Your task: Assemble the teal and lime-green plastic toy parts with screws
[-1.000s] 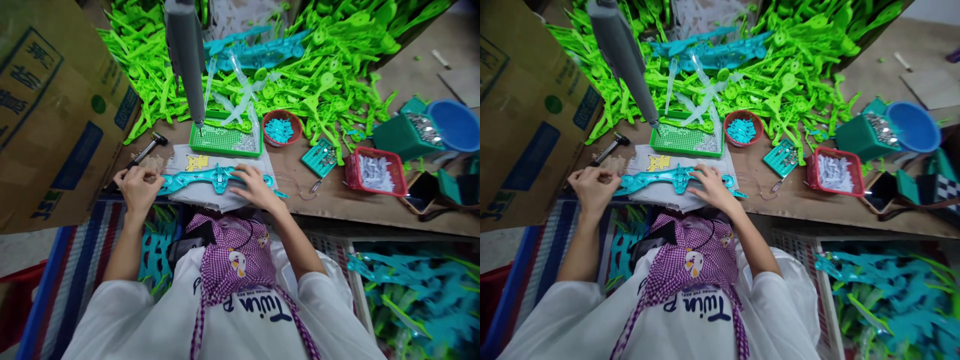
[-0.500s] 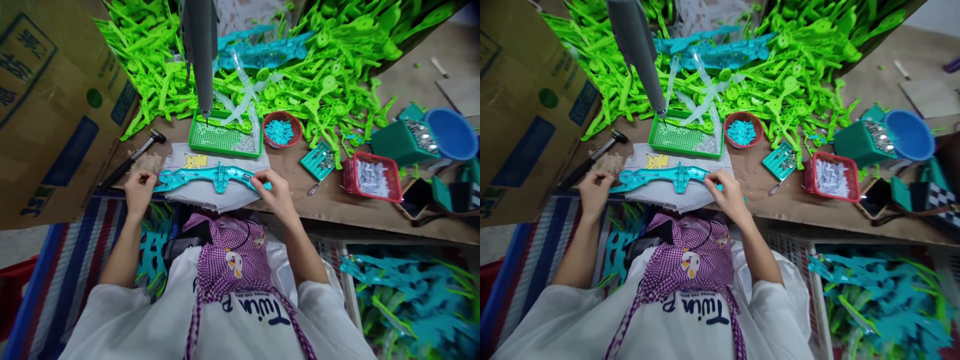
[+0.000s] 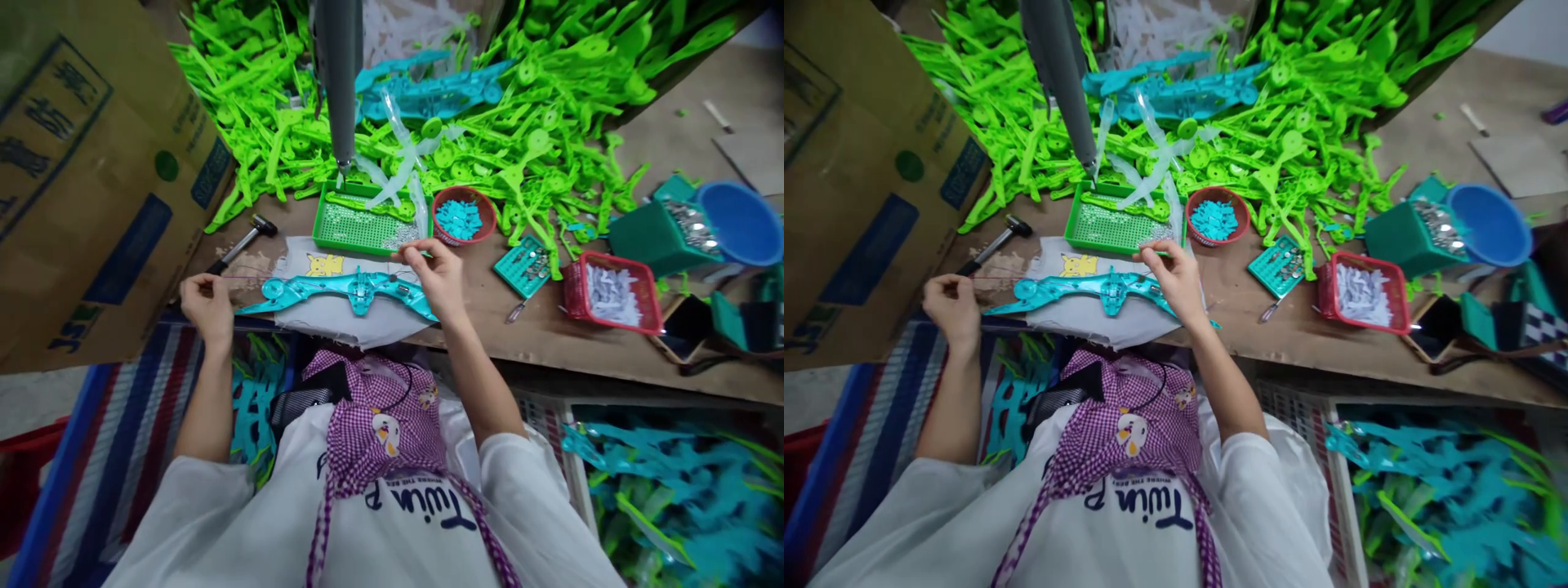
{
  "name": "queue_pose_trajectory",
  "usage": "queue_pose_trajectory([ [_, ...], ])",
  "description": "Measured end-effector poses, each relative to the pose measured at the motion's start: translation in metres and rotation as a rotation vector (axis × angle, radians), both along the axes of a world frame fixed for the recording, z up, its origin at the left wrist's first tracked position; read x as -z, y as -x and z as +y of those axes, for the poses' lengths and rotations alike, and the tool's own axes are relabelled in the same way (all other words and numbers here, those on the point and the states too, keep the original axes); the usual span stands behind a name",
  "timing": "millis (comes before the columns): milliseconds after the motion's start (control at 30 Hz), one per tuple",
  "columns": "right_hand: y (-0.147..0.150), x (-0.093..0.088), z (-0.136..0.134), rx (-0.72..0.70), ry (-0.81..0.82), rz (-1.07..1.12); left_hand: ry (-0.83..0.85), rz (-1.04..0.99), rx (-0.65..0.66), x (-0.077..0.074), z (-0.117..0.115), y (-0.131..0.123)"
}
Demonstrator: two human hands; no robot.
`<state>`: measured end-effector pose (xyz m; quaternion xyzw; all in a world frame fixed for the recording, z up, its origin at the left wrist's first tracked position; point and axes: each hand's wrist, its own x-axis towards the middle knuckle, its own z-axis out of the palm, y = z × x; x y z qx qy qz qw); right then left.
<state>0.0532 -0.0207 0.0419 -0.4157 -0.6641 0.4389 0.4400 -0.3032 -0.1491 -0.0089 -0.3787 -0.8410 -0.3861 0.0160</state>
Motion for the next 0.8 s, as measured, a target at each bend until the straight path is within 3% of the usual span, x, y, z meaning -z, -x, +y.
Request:
queue_pose_trajectory([
  [100, 0.013, 0.026, 0.004, -0.063, -0.078, -0.285, -0.102, 0.182, -0.193, -0.007, -0.019, 0.013],
  [200, 0.002, 0.049, -0.004, -0.072, -0.117, -0.446, -0.095, 0.227, -0.204, -0.007, -0.034, 0.019],
  [300, -0.017, 0.056, -0.015, -0.021, -0.142, -0.485, -0.067, 0.110, -0.166, -0.005, -0.037, 0.012],
  [433, -0.037, 0.056, -0.021, 0.065, -0.146, -0.497, -0.180, -0.151, -0.110, 0.003, -0.026, -0.010],
  [567, -0.044, 0.058, -0.022, 0.095, -0.176, -0.501, -0.283, -0.331, -0.211, 0.017, -0.006, -0.023],
  [667, -0.044, 0.060, -0.022, 0.083, -0.192, -0.515, -0.295, -0.326, -0.254, 0.023, 0.014, -0.023],
  [800, -0.045, 0.058, -0.021, 0.051, -0.199, -0.515, -0.265, -0.177, -0.300, 0.016, 0.039, -0.022],
])
